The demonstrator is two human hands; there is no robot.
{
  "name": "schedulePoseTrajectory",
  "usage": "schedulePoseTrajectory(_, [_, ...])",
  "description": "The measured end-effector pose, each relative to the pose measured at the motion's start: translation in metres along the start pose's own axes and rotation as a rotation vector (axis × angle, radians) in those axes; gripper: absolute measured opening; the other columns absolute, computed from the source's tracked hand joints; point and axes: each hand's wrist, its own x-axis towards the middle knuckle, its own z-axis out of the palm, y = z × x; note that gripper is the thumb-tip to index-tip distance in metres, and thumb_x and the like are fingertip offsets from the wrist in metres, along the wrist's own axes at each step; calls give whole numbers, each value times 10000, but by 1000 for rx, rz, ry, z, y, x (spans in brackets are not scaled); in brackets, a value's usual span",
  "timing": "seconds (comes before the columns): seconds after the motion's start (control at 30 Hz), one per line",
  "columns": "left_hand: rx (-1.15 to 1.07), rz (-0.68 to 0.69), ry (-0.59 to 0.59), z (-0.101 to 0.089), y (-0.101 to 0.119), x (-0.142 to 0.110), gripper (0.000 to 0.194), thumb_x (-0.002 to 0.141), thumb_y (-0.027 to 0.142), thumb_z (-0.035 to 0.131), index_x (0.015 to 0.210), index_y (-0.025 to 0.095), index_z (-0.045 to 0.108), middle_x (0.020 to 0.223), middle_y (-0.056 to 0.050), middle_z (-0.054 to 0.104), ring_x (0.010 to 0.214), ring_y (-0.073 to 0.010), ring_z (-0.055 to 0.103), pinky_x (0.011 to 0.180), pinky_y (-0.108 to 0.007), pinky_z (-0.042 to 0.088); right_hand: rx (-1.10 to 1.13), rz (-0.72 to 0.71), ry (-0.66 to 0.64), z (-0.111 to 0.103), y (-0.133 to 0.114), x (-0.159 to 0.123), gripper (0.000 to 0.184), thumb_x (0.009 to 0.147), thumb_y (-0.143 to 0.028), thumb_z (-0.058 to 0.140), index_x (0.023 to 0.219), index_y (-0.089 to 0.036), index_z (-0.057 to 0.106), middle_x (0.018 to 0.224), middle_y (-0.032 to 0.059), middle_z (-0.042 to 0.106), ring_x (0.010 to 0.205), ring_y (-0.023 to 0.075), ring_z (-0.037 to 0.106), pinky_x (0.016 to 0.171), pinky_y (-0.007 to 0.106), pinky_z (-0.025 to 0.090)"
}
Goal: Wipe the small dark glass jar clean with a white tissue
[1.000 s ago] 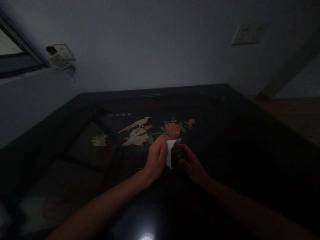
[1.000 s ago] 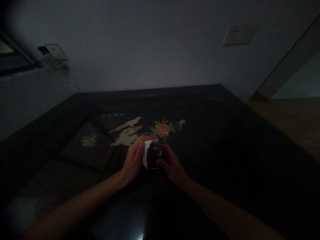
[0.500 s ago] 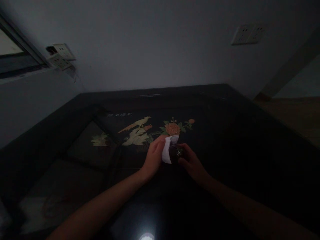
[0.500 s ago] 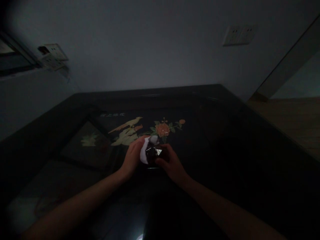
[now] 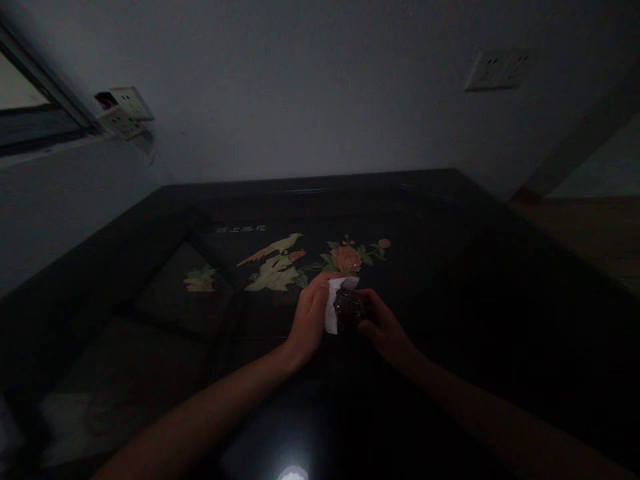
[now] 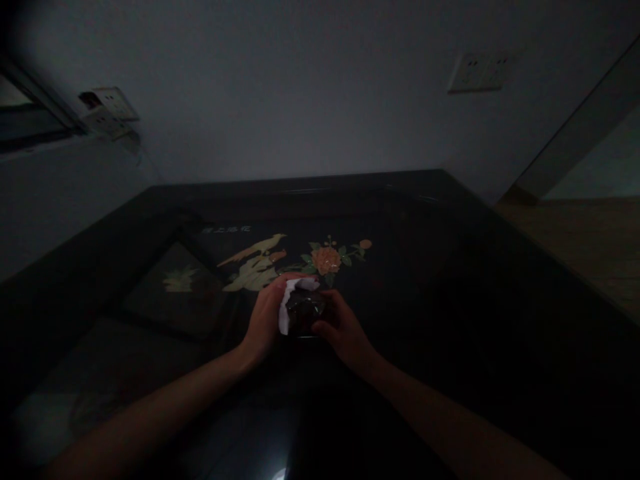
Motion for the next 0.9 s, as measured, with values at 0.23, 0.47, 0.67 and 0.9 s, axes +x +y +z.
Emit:
schedulePoseTrajectory(0.23, [672, 621, -223, -4, 11, -2, 258, 903, 179, 372, 988, 157, 615, 1083, -104, 638, 1078, -219, 543, 981, -411, 405, -47, -11, 65, 3, -1, 1, 452, 684, -498, 714, 955, -221, 481, 832, 0, 572, 760, 172, 550, 669, 285, 464])
schedulePoseTrajectory(0.47, [589, 653, -255, -6, 11, 0, 277, 899, 172, 365, 977, 159, 631, 1021, -94, 666, 1038, -207, 576, 999, -406, 392, -51, 34, 79, 4, -4, 1, 391, 683, -423, 705, 931, -221, 479, 806, -11, 556, 748, 171, 538, 662, 286, 461])
schedulePoseTrajectory(0.67, [-52, 68, -45, 1, 0, -1, 338, 914, 345, 378, 865, 158, 656, 946, -77, 670, 948, -214, 608, 864, -330, 447, -60, 42, 45, 1, -8, -1, 468, 691, -550, 680, 955, -225, 472, 871, 20, 589, 817, 195, 571, 701, 299, 476])
schedulePoseTrajectory(0.9, [-638, -490, 88, 14, -2, -1, 330, 781, 424, 494, 874, 142, 637, 837, -63, 694, 832, -224, 648, 774, -318, 488, 40, 52, -31, 2, -4, -1, 638, 629, -659, 690, 1044, -240, 449, 960, 53, 612, 871, 216, 605, 764, 324, 485])
